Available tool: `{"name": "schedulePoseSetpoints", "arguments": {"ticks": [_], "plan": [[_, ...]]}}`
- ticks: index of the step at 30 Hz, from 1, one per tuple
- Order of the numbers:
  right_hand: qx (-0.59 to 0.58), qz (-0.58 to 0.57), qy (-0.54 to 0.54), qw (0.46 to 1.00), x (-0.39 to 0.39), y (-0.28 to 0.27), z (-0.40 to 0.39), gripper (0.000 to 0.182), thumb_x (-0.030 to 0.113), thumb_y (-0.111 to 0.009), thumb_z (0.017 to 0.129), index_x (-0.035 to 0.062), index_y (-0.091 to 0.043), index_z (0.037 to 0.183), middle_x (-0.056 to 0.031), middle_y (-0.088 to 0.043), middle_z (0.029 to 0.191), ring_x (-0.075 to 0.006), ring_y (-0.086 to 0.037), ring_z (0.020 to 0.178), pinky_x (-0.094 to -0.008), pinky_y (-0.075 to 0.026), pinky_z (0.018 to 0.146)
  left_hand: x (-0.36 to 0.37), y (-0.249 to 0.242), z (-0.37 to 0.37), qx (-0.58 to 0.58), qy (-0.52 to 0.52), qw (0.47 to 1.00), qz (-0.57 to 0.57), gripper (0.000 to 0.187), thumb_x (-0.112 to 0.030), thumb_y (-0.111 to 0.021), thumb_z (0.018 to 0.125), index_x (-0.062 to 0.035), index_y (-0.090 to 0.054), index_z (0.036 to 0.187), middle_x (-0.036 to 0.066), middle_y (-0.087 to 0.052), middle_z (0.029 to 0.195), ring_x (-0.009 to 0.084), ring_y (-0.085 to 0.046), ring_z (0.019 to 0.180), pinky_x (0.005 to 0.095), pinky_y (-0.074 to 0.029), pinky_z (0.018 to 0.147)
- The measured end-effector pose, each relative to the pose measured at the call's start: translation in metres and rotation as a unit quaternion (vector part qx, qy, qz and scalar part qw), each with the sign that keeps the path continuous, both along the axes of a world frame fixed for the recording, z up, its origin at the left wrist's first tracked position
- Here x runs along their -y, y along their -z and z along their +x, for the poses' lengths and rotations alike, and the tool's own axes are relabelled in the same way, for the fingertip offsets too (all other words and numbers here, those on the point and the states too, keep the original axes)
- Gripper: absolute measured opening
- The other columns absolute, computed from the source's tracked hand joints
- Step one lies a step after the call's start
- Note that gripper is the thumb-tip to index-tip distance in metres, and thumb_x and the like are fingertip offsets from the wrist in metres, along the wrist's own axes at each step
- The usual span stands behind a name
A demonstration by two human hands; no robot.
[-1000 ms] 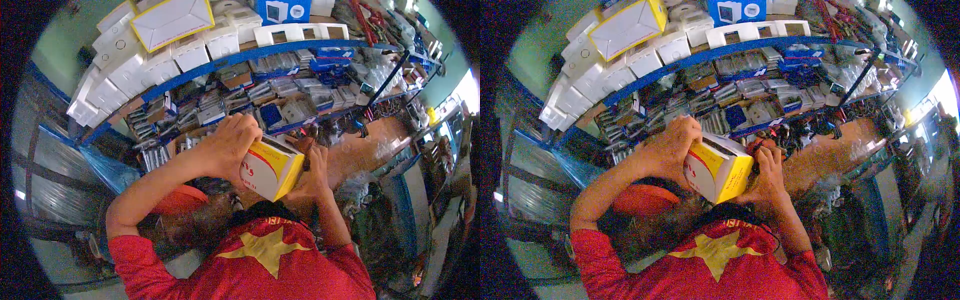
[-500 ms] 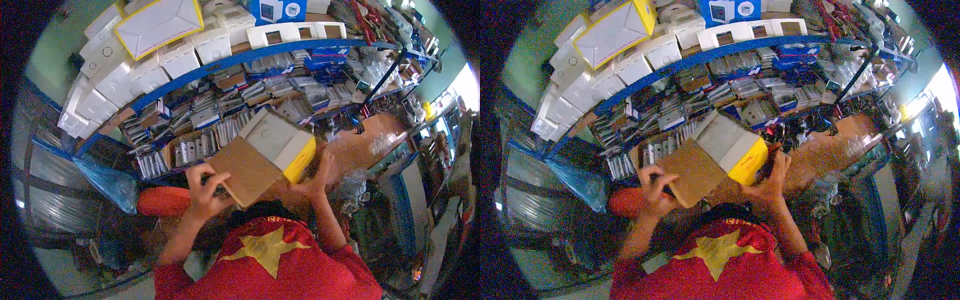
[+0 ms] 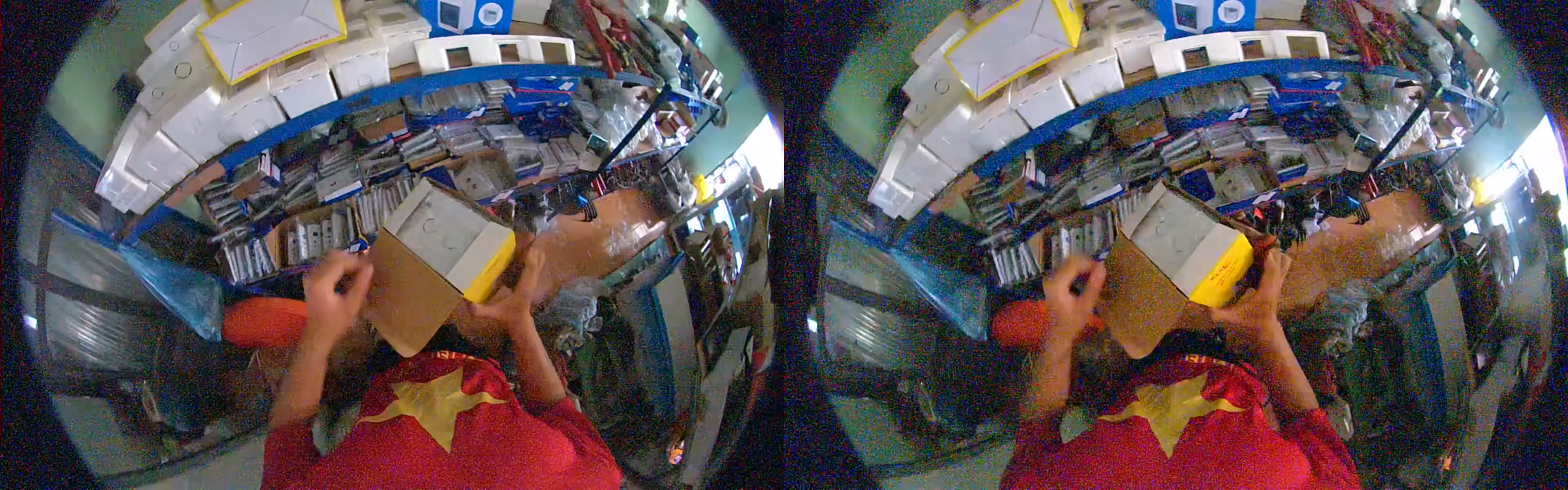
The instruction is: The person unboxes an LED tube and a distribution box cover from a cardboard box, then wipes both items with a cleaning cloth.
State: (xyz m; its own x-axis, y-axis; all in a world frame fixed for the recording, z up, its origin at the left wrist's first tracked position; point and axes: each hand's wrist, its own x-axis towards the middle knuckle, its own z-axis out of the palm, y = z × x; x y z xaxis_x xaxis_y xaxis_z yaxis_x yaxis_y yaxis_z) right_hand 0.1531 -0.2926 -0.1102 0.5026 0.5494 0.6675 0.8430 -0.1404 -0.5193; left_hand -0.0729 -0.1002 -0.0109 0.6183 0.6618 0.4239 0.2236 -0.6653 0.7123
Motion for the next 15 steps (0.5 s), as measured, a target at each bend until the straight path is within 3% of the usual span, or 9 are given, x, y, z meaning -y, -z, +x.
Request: {"name": "schedulePoseSetpoints", "arguments": {"ticks": [1, 3, 6, 7, 10, 12, 14, 15], "plan": [[0.001, -0.017, 0.007, 1.0, 0.003, -0.002, -0.002, 0.128, 0.065, -0.077, 0.045, -0.0052, -0.022, 0.137, -0.0264, -0.034, 0.135, -0.0414, -0.03, 0.129, -0.0534, -0.02, 0.108, -0.01, -0.02, 0.009, -0.001, 0.002, 0.999, -0.034, 0.02, -0.017, -0.07, 0.077, -0.0044, -0.063, 0.09, 0.01, -0.063, 0.078, 0.0249, -0.061, 0.07, 0.0343, -0.048, 0.066], [0.07, 0.018, -0.008, 0.997, 0.002, 0.001, -0.001, 0.126, 0.067, -0.077, 0.044, -0.0042, -0.026, 0.134, -0.0252, -0.037, 0.13, -0.0415, -0.033, 0.123, -0.0532, -0.024, 0.103, -0.027, -0.044, 0.025, -0.044, 0.041, 0.998, 0.025, 0.027, -0.022, -0.071, 0.076, -0.003, -0.063, 0.094, 0.012, -0.065, 0.081, 0.0248, -0.061, 0.069, 0.0339, -0.049, 0.067], [0.14, 0.083, -0.014, 0.987, -0.002, -0.009, -0.005, 0.112, 0.071, -0.075, 0.042, 0.0008, -0.038, 0.121, -0.0174, -0.047, 0.112, -0.0368, -0.044, 0.1, -0.0484, -0.037, 0.083, -0.041, -0.031, 0.041, -0.102, 0.112, 0.986, 0.064, 0.031, -0.026, -0.068, 0.079, -0.0013, -0.063, 0.097, 0.014, -0.065, 0.084, 0.0231, -0.062, 0.071, 0.0339, -0.048, 0.068], [0.133, 0.074, -0.021, 0.988, -0.001, -0.017, -0.005, 0.112, 0.073, -0.073, 0.043, 0.0008, -0.038, 0.121, -0.017, -0.047, 0.112, -0.0364, -0.044, 0.099, -0.0486, -0.037, 0.083, -0.042, -0.029, 0.039, -0.101, 0.116, 0.988, 0.031, 0.032, -0.027, -0.067, 0.08, -0.0009, -0.062, 0.098, 0.015, -0.065, 0.085, 0.0223, -0.063, 0.072, 0.0341, -0.049, 0.068], [0.099, 0.063, -0.018, 0.993, 0.007, -0.025, -0.012, 0.112, 0.077, -0.07, 0.044, 0.0007, -0.04, 0.121, -0.0158, -0.049, 0.111, -0.0353, -0.045, 0.098, -0.0483, -0.035, 0.085, -0.047, -0.036, 0.034, -0.156, 0.139, 0.971, -0.113, 0.03, -0.026, -0.062, 0.084, 0.0008, -0.063, 0.098, 0.012, -0.067, 0.084, 0.0206, -0.064, 0.075, 0.0353, -0.05, 0.069], [0.066, 0.098, -0.013, 0.993, 0.01, -0.015, -0.015, 0.11, 0.076, -0.071, 0.043, 0.0008, -0.043, 0.119, -0.0149, -0.05, 0.109, -0.0346, -0.046, 0.098, -0.0473, -0.034, 0.086, -0.052, -0.03, 0.029, -0.073, 0.142, 0.943, -0.293, 0.031, -0.027, -0.062, 0.086, 0.0009, -0.064, 0.098, 0.008, -0.067, 0.083, 0.0208, -0.064, 0.074, 0.0352, -0.05, 0.068], [0.046, 0.107, -0.025, 0.993, 0.015, -0.013, -0.018, 0.11, 0.074, -0.073, 0.041, 0.001, -0.044, 0.118, -0.0144, -0.05, 0.108, -0.0345, -0.045, 0.098, -0.0468, -0.034, 0.087, -0.065, -0.008, 0.025, -0.005, 0.173, 0.862, -0.477, 0.04, -0.033, -0.064, 0.085, 0.0007, -0.061, 0.107, 0.003, -0.065, 0.09, 0.0208, -0.062, 0.081, 0.0347, -0.05, 0.072], [0.041, 0.089, -0.035, 0.995, 0.018, -0.016, -0.021, 0.11, 0.072, -0.075, 0.04, 0.0012, -0.044, 0.118, -0.0143, -0.05, 0.108, -0.0347, -0.045, 0.098, -0.0467, -0.034, 0.087, -0.065, 0.011, 0.025, 0.023, 0.174, 0.846, -0.503, 0.043, -0.034, -0.065, 0.084, 0.0002, -0.059, 0.11, 0.004, -0.064, 0.093, 0.0202, -0.062, 0.084, 0.0344, -0.05, 0.074]]}}
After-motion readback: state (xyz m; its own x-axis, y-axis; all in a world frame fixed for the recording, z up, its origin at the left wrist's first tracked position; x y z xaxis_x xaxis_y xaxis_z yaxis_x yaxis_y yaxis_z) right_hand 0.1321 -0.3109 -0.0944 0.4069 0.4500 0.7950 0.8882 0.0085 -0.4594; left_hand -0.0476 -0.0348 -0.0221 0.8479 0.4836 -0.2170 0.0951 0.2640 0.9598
